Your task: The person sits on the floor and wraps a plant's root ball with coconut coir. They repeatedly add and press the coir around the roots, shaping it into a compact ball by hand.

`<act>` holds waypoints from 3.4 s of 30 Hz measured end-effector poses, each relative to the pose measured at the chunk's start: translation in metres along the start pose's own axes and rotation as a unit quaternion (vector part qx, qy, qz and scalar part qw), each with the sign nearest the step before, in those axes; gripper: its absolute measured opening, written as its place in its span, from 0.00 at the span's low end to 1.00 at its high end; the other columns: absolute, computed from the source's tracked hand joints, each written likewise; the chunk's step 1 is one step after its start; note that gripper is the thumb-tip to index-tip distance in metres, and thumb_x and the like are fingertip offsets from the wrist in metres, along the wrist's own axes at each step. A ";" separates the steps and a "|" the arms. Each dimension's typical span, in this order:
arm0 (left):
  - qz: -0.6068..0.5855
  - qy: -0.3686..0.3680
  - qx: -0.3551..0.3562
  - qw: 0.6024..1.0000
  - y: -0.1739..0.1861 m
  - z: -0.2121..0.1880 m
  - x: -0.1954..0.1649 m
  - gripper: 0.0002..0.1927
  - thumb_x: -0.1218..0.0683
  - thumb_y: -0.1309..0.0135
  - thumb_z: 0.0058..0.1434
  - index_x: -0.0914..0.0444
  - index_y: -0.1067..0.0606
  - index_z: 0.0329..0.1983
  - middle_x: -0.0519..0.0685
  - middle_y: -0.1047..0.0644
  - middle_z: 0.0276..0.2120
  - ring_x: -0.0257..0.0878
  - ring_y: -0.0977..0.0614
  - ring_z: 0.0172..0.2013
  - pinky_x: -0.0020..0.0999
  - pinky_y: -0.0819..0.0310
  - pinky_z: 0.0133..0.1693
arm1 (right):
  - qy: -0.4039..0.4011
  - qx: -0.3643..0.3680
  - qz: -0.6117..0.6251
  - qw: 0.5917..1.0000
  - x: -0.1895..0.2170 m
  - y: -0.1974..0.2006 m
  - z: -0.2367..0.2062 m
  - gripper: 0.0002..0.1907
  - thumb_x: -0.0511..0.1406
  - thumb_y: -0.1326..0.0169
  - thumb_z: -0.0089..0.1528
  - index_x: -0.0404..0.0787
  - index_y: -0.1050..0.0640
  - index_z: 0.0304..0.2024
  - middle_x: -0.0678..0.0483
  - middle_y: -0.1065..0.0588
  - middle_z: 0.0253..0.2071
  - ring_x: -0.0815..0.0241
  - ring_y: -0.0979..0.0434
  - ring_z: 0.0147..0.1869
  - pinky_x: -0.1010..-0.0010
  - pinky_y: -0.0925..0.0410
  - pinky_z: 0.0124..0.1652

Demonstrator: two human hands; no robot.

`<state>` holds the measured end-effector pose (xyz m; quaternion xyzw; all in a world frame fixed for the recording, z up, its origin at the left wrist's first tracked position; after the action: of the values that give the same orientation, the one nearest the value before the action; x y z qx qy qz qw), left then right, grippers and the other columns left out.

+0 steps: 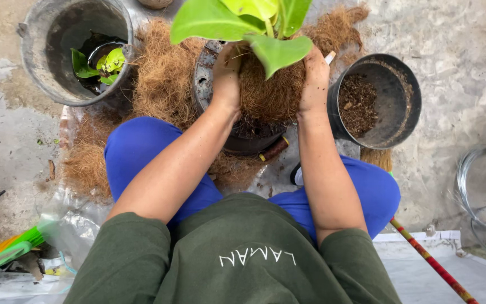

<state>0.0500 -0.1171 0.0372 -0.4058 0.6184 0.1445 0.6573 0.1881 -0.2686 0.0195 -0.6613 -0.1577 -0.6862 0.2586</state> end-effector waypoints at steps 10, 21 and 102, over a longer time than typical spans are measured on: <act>0.010 -0.084 0.061 0.995 -0.005 0.004 -0.028 0.53 0.30 0.36 0.53 0.62 0.38 0.74 0.62 0.38 0.71 0.56 0.36 0.70 0.55 0.38 0.67 | -0.132 0.010 0.129 0.983 0.087 -0.030 0.001 0.48 0.59 0.40 0.60 0.40 0.38 0.71 0.38 0.38 0.75 0.33 0.39 0.80 0.35 0.45 0.72; -0.113 0.065 0.161 0.978 0.016 0.019 -0.017 0.33 0.44 0.41 0.63 0.68 0.31 0.64 0.62 0.24 0.57 0.51 0.20 0.57 0.46 0.22 0.58 | -0.096 0.186 -0.111 0.972 0.098 -0.031 -0.018 0.74 0.48 0.22 0.38 0.35 0.48 0.78 0.42 0.44 0.80 0.46 0.48 0.85 0.59 0.51 0.78; 0.040 0.026 0.190 0.981 -0.001 0.014 0.002 0.47 0.48 0.25 0.48 0.62 0.34 0.70 0.55 0.30 0.68 0.48 0.26 0.67 0.45 0.33 0.69 | -0.055 0.066 -0.047 0.995 0.050 -0.017 -0.018 0.34 0.32 0.33 0.62 0.33 0.33 0.67 0.45 0.26 0.63 0.55 0.25 0.64 0.65 0.29 0.63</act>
<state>0.0608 -0.1088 0.0347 -0.2525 0.6668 0.0399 0.7000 0.1641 -0.2719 0.0696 -0.6715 -0.2479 -0.6482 0.2597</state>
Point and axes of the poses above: each hand's wrist, its own z-axis towards the middle knuckle, its own y-axis out of the back of the hand, x = y × z, the point moved 2 cm from there along z, towards the middle knuckle
